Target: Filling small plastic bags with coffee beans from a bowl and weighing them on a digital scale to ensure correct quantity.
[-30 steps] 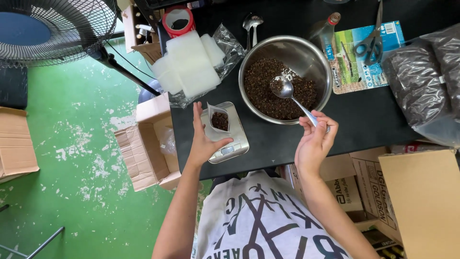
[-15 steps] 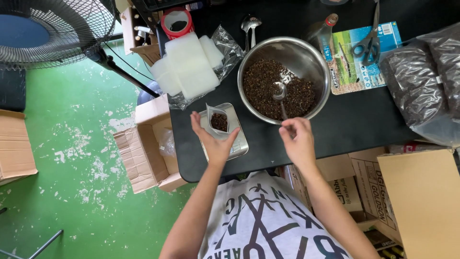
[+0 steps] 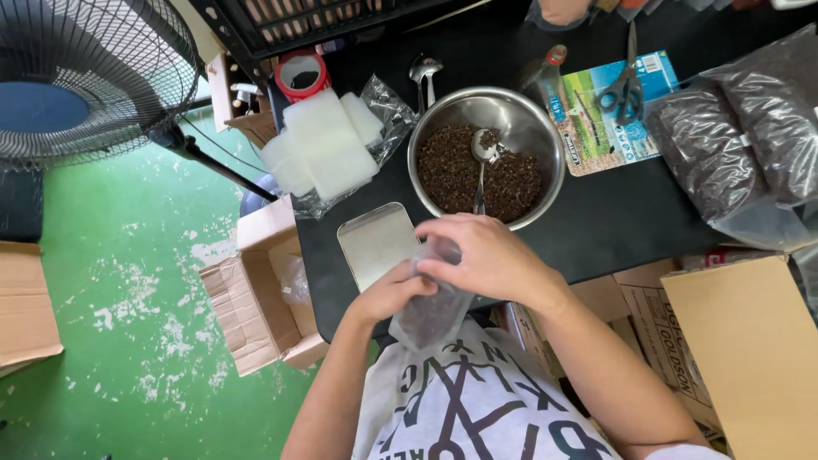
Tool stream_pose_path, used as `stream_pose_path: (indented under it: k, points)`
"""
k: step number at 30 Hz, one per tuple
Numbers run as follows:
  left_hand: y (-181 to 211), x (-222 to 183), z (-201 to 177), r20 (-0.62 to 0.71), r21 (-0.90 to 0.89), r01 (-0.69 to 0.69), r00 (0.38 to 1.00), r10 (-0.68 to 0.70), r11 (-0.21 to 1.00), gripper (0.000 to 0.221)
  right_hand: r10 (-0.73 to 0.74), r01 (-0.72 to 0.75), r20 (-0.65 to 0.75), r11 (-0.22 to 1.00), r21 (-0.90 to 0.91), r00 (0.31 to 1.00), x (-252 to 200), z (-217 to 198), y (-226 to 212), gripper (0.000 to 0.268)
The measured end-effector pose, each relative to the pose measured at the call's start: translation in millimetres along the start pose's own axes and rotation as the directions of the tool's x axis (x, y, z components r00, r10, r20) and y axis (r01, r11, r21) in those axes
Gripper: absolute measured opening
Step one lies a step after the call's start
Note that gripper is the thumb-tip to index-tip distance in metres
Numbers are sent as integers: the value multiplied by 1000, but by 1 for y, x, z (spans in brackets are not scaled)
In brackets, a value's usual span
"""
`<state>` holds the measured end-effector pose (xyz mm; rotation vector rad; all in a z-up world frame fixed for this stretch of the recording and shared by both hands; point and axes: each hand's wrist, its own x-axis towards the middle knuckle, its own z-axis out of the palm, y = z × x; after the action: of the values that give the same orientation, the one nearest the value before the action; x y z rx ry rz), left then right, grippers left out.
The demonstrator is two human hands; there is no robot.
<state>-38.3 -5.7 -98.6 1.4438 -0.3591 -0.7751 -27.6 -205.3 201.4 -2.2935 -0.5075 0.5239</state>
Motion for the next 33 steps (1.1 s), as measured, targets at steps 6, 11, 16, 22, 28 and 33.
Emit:
stream_pose_path:
  k: [6,11,16,22,28,33]
  points:
    - [123,-28,16,33,49,-123,992,122,991,30,-121,135,-215,989,54,969,2,12,21,15]
    - [151,-29,38,-186,162,-102,974,132,981,37,-72,102,-282,990,95,957,-7,11,29,18]
    - [178,-26,61,-367,148,-48,925,100,988,30,-30,74,-311,989,132,950,-23,5,38,17]
    - [206,-23,73,-533,37,-9,846,27,999,29,24,36,-339,985,170,941,-45,-4,43,16]
    - [192,1,80,-584,-93,-68,812,1,993,27,88,8,-376,969,247,922,-77,-9,69,15]
    - [234,19,115,-570,-211,-80,819,-56,974,23,172,-32,-413,945,325,894,-117,-20,87,18]
